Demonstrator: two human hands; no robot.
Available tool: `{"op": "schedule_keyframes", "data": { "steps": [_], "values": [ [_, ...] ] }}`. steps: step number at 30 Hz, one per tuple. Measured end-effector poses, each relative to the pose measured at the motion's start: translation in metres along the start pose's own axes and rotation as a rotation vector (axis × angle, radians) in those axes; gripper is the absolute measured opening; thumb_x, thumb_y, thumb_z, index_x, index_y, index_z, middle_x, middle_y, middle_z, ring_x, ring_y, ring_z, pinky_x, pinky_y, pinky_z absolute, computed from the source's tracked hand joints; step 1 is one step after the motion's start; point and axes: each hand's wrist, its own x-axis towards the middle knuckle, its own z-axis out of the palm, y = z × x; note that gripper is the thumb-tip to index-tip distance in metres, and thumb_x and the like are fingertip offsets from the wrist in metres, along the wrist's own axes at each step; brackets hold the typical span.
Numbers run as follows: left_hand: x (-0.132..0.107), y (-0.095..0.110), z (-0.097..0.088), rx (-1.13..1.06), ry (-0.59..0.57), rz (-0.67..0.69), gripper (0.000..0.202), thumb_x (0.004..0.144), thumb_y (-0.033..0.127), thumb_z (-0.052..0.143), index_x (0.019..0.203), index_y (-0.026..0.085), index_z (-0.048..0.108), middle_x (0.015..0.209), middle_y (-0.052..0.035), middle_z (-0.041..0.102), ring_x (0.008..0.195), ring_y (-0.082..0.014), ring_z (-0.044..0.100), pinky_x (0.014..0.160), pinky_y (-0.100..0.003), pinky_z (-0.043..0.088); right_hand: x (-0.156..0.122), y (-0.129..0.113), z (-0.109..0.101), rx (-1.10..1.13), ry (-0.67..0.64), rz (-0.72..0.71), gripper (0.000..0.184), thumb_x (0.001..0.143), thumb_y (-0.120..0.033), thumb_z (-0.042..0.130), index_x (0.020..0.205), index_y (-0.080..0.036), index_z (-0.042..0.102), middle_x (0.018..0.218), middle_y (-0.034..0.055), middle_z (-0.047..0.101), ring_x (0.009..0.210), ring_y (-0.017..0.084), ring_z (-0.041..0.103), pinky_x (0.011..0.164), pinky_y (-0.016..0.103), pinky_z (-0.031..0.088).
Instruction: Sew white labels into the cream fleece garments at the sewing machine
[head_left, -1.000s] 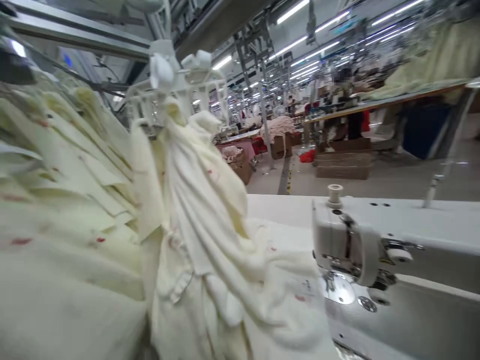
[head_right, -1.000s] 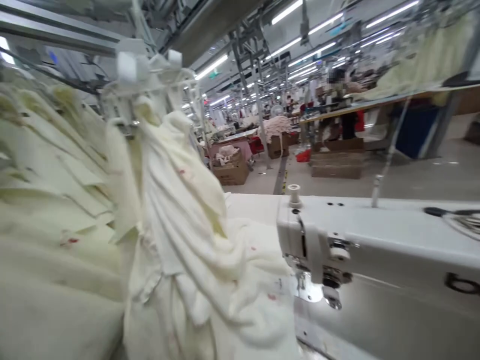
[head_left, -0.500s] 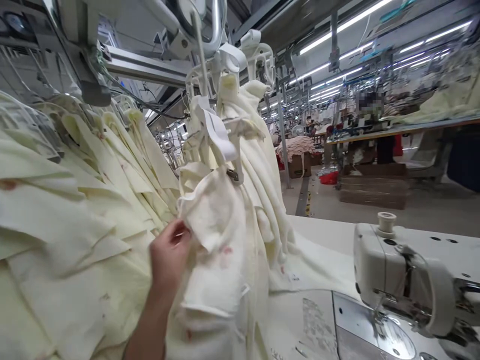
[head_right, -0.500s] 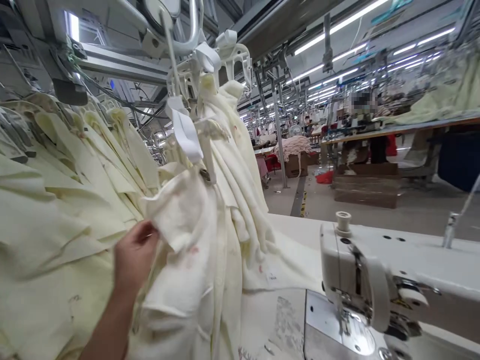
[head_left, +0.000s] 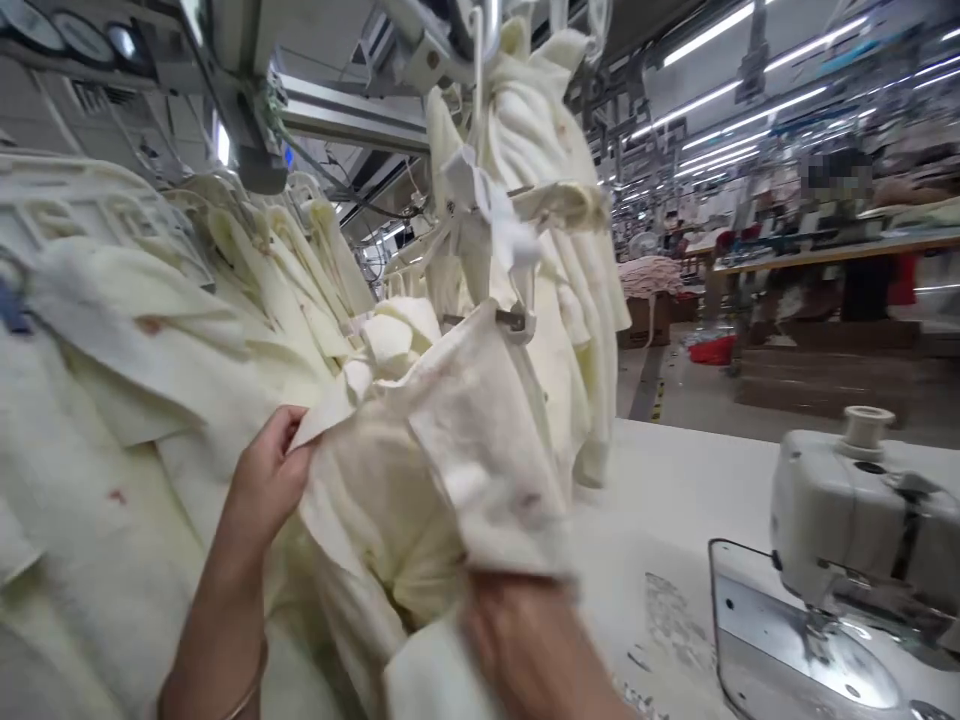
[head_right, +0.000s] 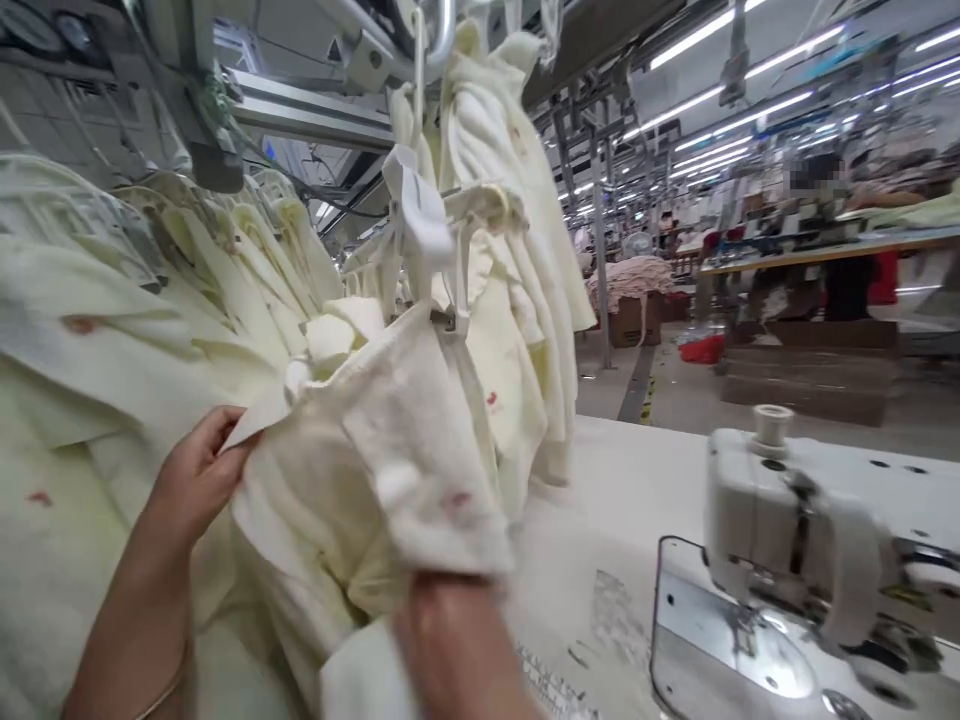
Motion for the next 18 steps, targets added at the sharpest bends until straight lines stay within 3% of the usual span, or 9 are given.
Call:
{"op": "schedule_keyframes", "data": {
  "steps": [2,4,7,9,11,13,15,16,18],
  "values": [
    [-0.018,0.001,-0.014,-0.04,0.028,-0.001,0.022,0.068,0.037,0.064,0.08,0.019,0.06,0.07,0.0024,0.06,0.065,-0.0131,0.056,0.052,-0.017,0.041,0.012,0.0,0.013,0.011,0.009,0.059,0.028,0.097,-0.017,0.037,0.088,-0.013,0.064,0.068,0.0077,0.059,0.056,0.017,0.056,0.053,0.029,0.048],
    [-0.034,0.007,-0.014,-0.103,-0.01,-0.041,0.023,0.069,0.039,0.068,0.075,0.019,0.06,0.062,0.0034,0.058,0.057,-0.0113,0.054,0.045,-0.016,0.039,0.021,-0.013,0.016,0.085,-0.022,0.099,0.028,0.096,-0.02,0.037,0.09,-0.015,0.063,0.071,0.0091,0.06,0.06,0.019,0.058,0.054,0.03,0.048],
    [-0.054,0.018,0.002,-0.31,-0.16,-0.07,0.027,0.074,0.043,0.068,0.079,0.017,0.063,0.062,0.0022,0.061,0.053,-0.0107,0.056,0.044,-0.016,0.043,0.025,-0.043,0.014,0.51,-0.129,0.246,0.025,0.094,-0.036,0.047,0.104,-0.018,0.061,0.091,0.0079,0.062,0.085,0.022,0.061,0.072,0.031,0.053],
    [-0.066,0.019,0.017,-0.461,-0.134,-0.053,0.028,0.08,0.044,0.064,0.086,0.017,0.065,0.074,-0.0011,0.068,0.063,-0.0129,0.064,0.056,-0.02,0.053,0.022,-0.053,0.01,0.745,-0.166,0.374,0.03,0.095,-0.04,0.043,0.107,-0.019,0.061,0.097,0.0075,0.063,0.094,0.022,0.061,0.08,0.032,0.052],
    [-0.082,0.017,0.031,-0.524,-0.084,-0.084,0.028,0.086,0.044,0.058,0.088,0.017,0.064,0.083,-0.004,0.071,0.071,-0.0155,0.068,0.065,-0.025,0.057,0.015,-0.051,0.004,0.877,-0.176,0.525,0.037,0.098,-0.041,0.035,0.109,-0.018,0.062,0.096,0.008,0.065,0.093,0.022,0.063,0.077,0.031,0.053],
    [-0.101,0.014,0.045,-0.455,-0.167,-0.073,0.026,0.084,0.043,0.06,0.088,0.018,0.064,0.093,-0.0065,0.071,0.083,-0.0189,0.069,0.074,-0.029,0.057,0.009,-0.044,-0.007,1.165,-0.204,0.763,0.044,0.097,-0.048,0.037,0.112,-0.016,0.063,0.095,0.0095,0.066,0.089,0.023,0.064,0.071,0.031,0.055],
    [-0.116,0.013,0.054,-0.321,-0.358,-0.006,0.022,0.082,0.04,0.063,0.088,0.019,0.065,0.103,-0.0068,0.07,0.095,-0.0204,0.067,0.082,-0.03,0.055,0.004,-0.037,-0.02,1.492,-0.19,1.036,0.049,0.089,-0.056,0.05,0.113,-0.016,0.064,0.097,0.0097,0.066,0.092,0.024,0.064,0.075,0.031,0.054],
    [-0.12,0.014,0.056,-0.263,-0.431,0.026,0.019,0.083,0.038,0.061,0.088,0.02,0.065,0.104,-0.0056,0.069,0.096,-0.0197,0.065,0.082,-0.028,0.054,0.002,-0.033,-0.027,1.556,-0.167,1.142,0.051,0.083,-0.058,0.059,0.111,-0.016,0.066,0.1,0.0097,0.066,0.094,0.025,0.062,0.078,0.032,0.053],
    [-0.114,0.013,0.046,-0.172,-0.458,0.044,0.021,0.087,0.037,0.054,0.081,0.02,0.065,0.089,-0.0019,0.069,0.084,-0.0157,0.065,0.071,-0.022,0.052,-0.001,-0.021,-0.044,1.403,-0.101,1.253,0.055,0.073,-0.061,0.068,0.107,-0.018,0.069,0.105,0.0095,0.066,0.097,0.027,0.061,0.08,0.034,0.052]
  ]
}}
